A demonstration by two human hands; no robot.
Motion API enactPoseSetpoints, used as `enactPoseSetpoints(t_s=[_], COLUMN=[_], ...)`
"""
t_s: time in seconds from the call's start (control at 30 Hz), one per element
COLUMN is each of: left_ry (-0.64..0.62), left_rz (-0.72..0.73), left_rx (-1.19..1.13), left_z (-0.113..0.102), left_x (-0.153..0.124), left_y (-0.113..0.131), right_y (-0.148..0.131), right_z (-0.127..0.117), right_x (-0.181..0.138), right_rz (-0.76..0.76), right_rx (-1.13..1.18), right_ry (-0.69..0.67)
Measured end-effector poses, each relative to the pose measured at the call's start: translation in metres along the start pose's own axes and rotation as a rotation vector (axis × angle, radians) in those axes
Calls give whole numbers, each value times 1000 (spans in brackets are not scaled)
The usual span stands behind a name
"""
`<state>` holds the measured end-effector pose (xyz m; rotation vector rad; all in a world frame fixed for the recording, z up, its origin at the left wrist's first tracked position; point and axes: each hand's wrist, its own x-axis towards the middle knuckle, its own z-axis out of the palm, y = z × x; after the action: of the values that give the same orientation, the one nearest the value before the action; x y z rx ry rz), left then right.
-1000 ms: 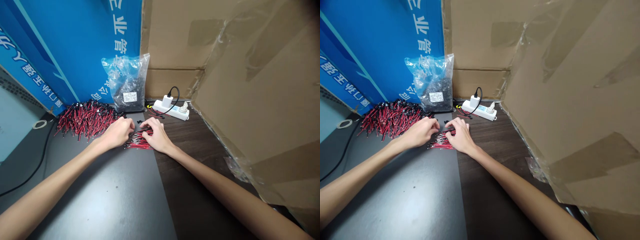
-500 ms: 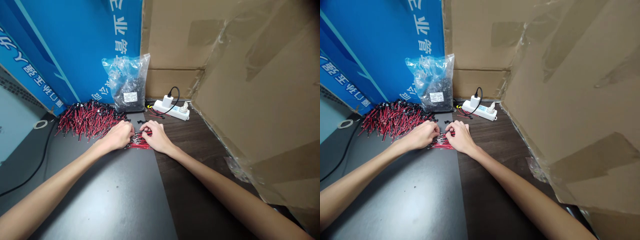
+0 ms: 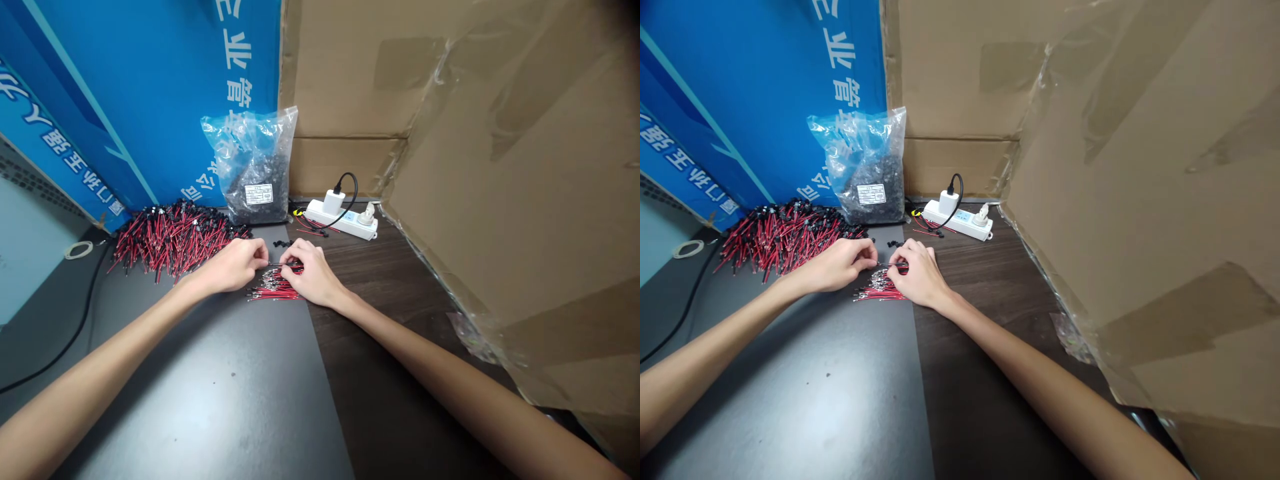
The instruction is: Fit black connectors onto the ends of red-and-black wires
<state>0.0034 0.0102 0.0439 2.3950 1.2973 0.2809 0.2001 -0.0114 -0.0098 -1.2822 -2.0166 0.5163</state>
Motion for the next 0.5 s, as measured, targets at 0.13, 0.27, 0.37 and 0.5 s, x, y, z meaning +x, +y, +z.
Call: enactPoseSetpoints(t_s=[0.13,0.27,0.37,0.5], left_ry=[17,12,16,41], left_rz=[21,50,67,80], left_rx=[-120,-168,-195,-211], left_z=[-6,-10,-10,-11], left_x=[1,2,2,2], left_y=[-1,-4,-6,-8], right_y=[2,5,9,9], right_z=[-1,0,1,-1], right_x=[1,2,3,3], right_rz=[-7,-23,-57,-93], right_rx=[30,100,164,244], right_ry=[24,54,79,89])
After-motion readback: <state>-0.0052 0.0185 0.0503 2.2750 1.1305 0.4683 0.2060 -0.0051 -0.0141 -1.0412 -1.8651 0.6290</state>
